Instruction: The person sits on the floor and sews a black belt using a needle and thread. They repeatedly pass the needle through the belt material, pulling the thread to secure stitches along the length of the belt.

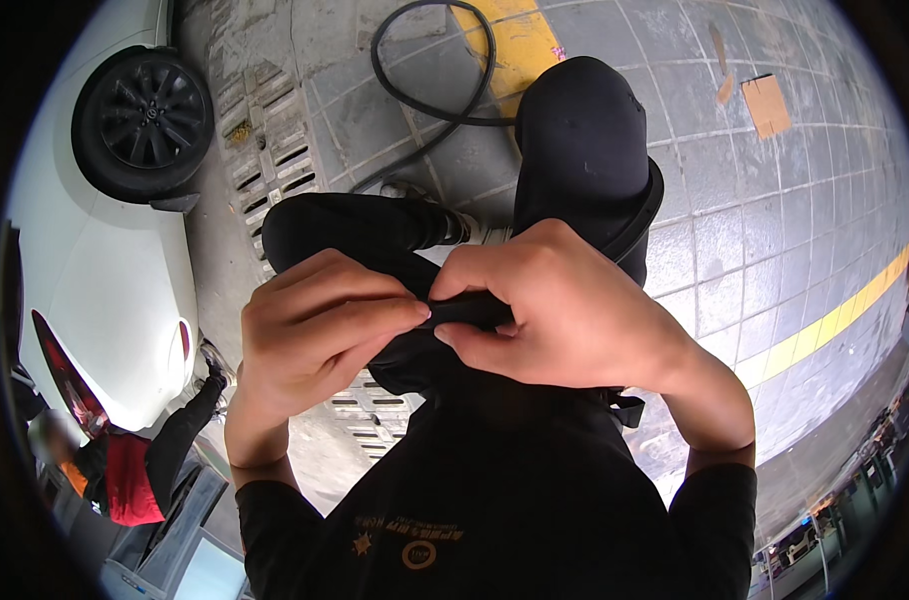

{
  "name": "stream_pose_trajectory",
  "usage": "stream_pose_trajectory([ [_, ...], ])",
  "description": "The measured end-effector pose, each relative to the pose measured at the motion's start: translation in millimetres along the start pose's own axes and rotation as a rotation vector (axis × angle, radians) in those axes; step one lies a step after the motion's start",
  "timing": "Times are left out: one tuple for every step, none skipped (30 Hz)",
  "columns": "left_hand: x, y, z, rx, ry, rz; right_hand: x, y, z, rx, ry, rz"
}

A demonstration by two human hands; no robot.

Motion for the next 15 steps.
stream_pose_trajectory([
  [-0.9, -1.0, -0.4, 0.007, -0.025, -0.042, 0.7, 0.6, -0.7, -0.007, -0.014, 0.009],
  [-1.4, -0.9, -1.0, 0.015, -0.049, -0.085, 1.1, 0.9, -1.3, -0.014, -0.029, 0.018],
  [-0.9, -1.4, -1.5, 0.009, -0.08, -0.111, 2.5, 0.0, -0.4, 0.0, -0.007, 0.0],
  [-0.5, -1.7, -1.9, 0.002, -0.111, -0.138, 5.1, -1.9, 0.5, 0.013, 0.016, -0.018],
  [0.2, -1.9, -1.9, -0.004, -0.142, -0.164, 7.0, -3.5, 1.4, 0.027, 0.038, -0.036],
  [0.4, -1.7, -1.6, -0.023, -0.161, -0.186, 8.2, -4.4, 1.4, 0.025, 0.038, -0.049],
  [0.6, -1.3, -1.0, -0.042, -0.18, -0.207, 9.1, -5.2, 1.5, 0.023, 0.038, -0.061],
  [0.7, -1.0, -0.6, -0.061, -0.2, -0.229, 9.8, -5.9, 1.6, 0.022, 0.037, -0.074],
  [0.0, -0.8, -0.3, -0.07, -0.222, -0.236, 10.6, -6.5, 1.5, 0.016, 0.04, -0.09],
  [-1.5, -1.2, -0.1, -0.079, -0.244, -0.244, 11.5, -6.9, 1.6, 0.011, 0.043, -0.106],
  [-2.3, -1.9, 0.5, -0.088, -0.267, -0.251, 12.6, -7.3, 1.7, 0.006, 0.045, -0.122],
  [-2.4, -2.6, 1.0, -0.094, -0.289, -0.272, 14.1, -7.8, 2.0, 0.002, 0.051, -0.136],
  [-2.2, -3.5, 1.6, -0.1, -0.312, -0.294, 16.0, -8.4, 2.4, -0.002, 0.056, -0.151],
  [-2.2, -4.6, 2.3, -0.107, -0.336, -0.316, 16.9, -8.4, 2.8, -0.005, 0.061, -0.166],
  [-2.5, -6.2, 4.1, -0.102, -0.354, -0.328, 17.2, -8.8, 3.3, -0.045, 0.022, -0.196],
])
Point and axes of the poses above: each hand's wrist, its own z-axis away from the middle knuckle, its own y-axis out of the back of the hand, x = y × z, the point moved 2 cm from there along -z, towards the middle knuckle, and after that the axes turned 9 degrees about -x, right-handed, at the moved point
